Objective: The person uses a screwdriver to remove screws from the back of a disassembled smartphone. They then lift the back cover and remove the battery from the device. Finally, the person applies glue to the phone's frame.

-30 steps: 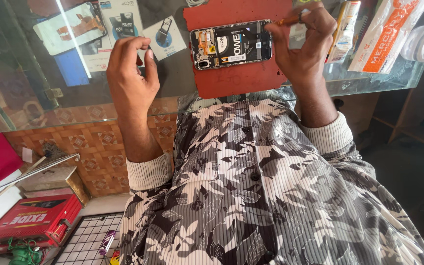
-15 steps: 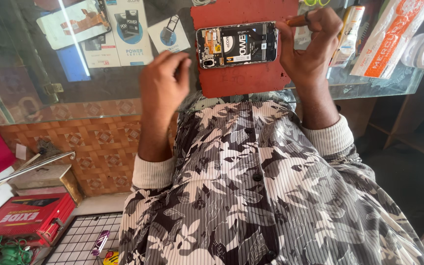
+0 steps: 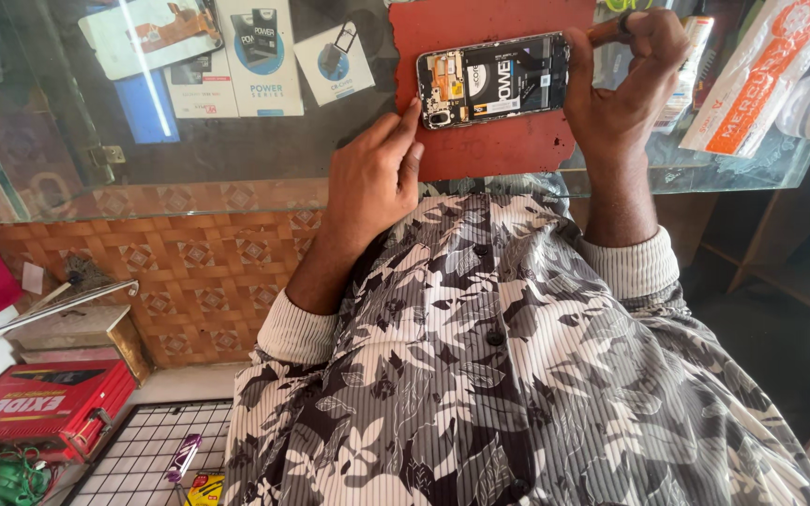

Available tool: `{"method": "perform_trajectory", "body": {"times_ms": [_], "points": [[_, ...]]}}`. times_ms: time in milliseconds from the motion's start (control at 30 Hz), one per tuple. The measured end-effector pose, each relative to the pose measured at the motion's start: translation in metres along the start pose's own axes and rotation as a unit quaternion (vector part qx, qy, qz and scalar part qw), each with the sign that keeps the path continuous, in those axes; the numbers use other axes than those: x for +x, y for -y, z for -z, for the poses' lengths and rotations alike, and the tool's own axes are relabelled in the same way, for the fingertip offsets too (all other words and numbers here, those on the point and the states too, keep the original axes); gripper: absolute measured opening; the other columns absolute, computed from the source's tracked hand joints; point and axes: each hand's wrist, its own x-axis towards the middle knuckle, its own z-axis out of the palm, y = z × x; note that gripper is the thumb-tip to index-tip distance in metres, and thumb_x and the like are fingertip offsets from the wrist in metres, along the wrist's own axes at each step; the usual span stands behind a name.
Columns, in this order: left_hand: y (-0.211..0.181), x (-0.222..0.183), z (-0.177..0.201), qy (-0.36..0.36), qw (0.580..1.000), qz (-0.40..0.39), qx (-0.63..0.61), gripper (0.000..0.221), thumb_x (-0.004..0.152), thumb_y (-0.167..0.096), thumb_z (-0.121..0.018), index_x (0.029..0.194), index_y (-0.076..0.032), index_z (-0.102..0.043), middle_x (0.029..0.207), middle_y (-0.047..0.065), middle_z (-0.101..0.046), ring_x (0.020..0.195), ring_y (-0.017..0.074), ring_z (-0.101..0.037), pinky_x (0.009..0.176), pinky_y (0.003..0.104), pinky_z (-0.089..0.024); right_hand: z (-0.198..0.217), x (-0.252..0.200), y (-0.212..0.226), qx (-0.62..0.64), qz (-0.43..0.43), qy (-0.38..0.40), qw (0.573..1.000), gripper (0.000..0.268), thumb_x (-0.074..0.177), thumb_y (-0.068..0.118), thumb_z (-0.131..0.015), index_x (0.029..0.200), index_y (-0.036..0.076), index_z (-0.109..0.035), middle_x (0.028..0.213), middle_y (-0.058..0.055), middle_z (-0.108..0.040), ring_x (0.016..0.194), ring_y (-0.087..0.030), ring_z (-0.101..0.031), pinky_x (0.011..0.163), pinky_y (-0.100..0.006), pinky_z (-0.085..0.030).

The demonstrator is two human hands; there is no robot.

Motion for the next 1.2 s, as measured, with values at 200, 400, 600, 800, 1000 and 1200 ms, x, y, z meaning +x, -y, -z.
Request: {"method": "perform_trajectory", "body": {"times_ms": [200,400,600,800,1000,1200], "points": [[0.012,0.004,0.003,-0.025,0.992,0.11,-0.054,0.028,0.102,-0.008,-0.063,0.128,0.002,-0.066,0.093,0.01,-0.072,0.067,0.0166,-0.067,0.061,0.031,-0.054,-0.001,-0.01,-0.005,0.033,-0.005,-0.01,0.999,0.056,0.113,-0.011,-0.079,0.138,0.006,-0.032,0.125,-0.013,-0.048,0.097,-0.023,-0.074,0.085,-0.032,-0.058],[0.021,-0.003,-0.015,-0.023,0.935,0.16,-0.316,0.039,0.104,-0.007,-0.063,0.136,0.013,-0.056,0.085,0.004,-0.061,0.068,0.0074,-0.055,0.059,0.025,-0.045,-0.003,-0.013,-0.01,0.053,-0.018,-0.014,0.998,0.057,0.111,-0.013,-0.079,0.139,0.006,-0.033,0.125,-0.012,-0.048,0.098,-0.022,-0.073,0.085,-0.032,-0.06],[0.008,0.001,-0.023,-0.034,0.926,0.125,-0.354,0.041,0.11,-0.018,-0.059,0.138,0.011,-0.058,0.082,0.001,-0.056,0.064,0.0058,-0.046,0.055,0.024,-0.037,-0.005,-0.007,-0.012,0.038,0.025,-0.007,0.999,0.054,0.113,-0.013,-0.077,0.138,0.005,-0.033,0.124,-0.013,-0.047,0.099,-0.021,-0.072,0.085,-0.031,-0.062],[-0.015,-0.002,-0.014,-0.028,0.981,0.064,-0.178,0.043,0.112,-0.019,-0.054,0.142,0.011,-0.052,0.093,0.008,-0.062,0.068,0.0085,-0.055,0.058,0.027,-0.046,-0.004,-0.002,-0.005,0.046,0.017,-0.004,0.999,0.052,0.114,-0.012,-0.077,0.137,0.005,-0.033,0.123,-0.013,-0.047,0.099,-0.021,-0.071,0.085,-0.032,-0.062],[-0.014,-0.005,-0.03,-0.055,0.982,0.053,-0.172,0.03,0.109,-0.016,-0.057,0.132,0.002,-0.065,0.091,0.005,-0.066,0.063,0.0081,-0.053,0.054,0.025,-0.043,-0.001,0.017,0.018,0.032,0.022,-0.007,0.999,0.053,0.111,-0.012,-0.077,0.135,0.003,-0.033,0.118,-0.016,-0.049,0.099,-0.024,-0.071,0.082,-0.032,-0.061],[0.019,0.013,-0.004,-0.143,0.979,0.074,-0.129,0.02,0.104,-0.008,-0.062,0.121,0.0,-0.068,0.092,0.003,-0.064,0.059,0.0068,-0.049,0.047,0.024,-0.037,0.008,0.023,0.044,0.091,-0.007,0.02,0.996,0.045,0.113,-0.014,-0.064,0.133,0.005,-0.029,0.125,-0.02,-0.058,0.109,-0.028,-0.071,0.091,-0.033,-0.062]]}}
